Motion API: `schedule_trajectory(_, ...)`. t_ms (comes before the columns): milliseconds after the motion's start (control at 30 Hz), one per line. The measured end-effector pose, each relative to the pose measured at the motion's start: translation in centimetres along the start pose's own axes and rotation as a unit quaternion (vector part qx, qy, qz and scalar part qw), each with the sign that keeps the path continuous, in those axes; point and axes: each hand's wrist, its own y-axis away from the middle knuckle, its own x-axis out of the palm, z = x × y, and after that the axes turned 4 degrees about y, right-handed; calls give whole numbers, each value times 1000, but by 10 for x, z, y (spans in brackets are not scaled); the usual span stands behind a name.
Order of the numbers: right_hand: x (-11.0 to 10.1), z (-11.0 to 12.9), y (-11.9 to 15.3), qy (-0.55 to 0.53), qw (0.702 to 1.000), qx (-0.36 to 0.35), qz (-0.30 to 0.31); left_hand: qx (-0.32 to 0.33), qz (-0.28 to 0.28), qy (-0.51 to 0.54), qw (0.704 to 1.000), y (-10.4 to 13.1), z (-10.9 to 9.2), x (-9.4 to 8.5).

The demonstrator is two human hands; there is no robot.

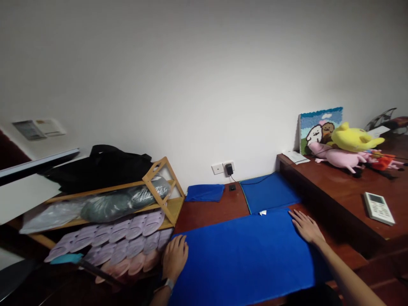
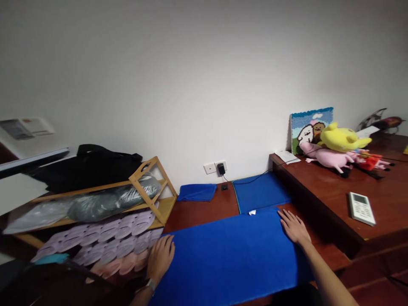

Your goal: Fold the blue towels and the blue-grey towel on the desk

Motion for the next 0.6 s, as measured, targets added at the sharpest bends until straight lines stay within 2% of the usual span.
schedule_trajectory(33,-1,1,0,1,1000,2,4,14,7,25,1000,2,-23,-4)
schedule_trajectory(100,-4,3,1,2,1000,7,12,77,38,99,991,10,-86,-9)
schedule_trajectory(167,-7,4,1,2,1000,11,19,166,61,179,968,25,-166,-10)
schedule_trajectory(267,-9,5,1,-4,1000,11,29,265,92,250,927,55,-291,-2)
schedule_trajectory(367,-6,2,-1,-17,999,13,27,357,135,263,886,80,-394,18)
schedule_trajectory(400,-4,0,-3,-23,999,14,24,381,146,255,877,86,-420,28)
schedule_trajectory(467,0,-5,-6,-36,999,18,17,412,172,220,867,94,-459,47)
schedule_trajectory(533,2,-10,-13,-57,998,32,12,407,181,201,873,98,-483,64)
schedule_trajectory(600,1,-14,-22,-85,995,59,-1,382,183,205,882,99,-496,76)
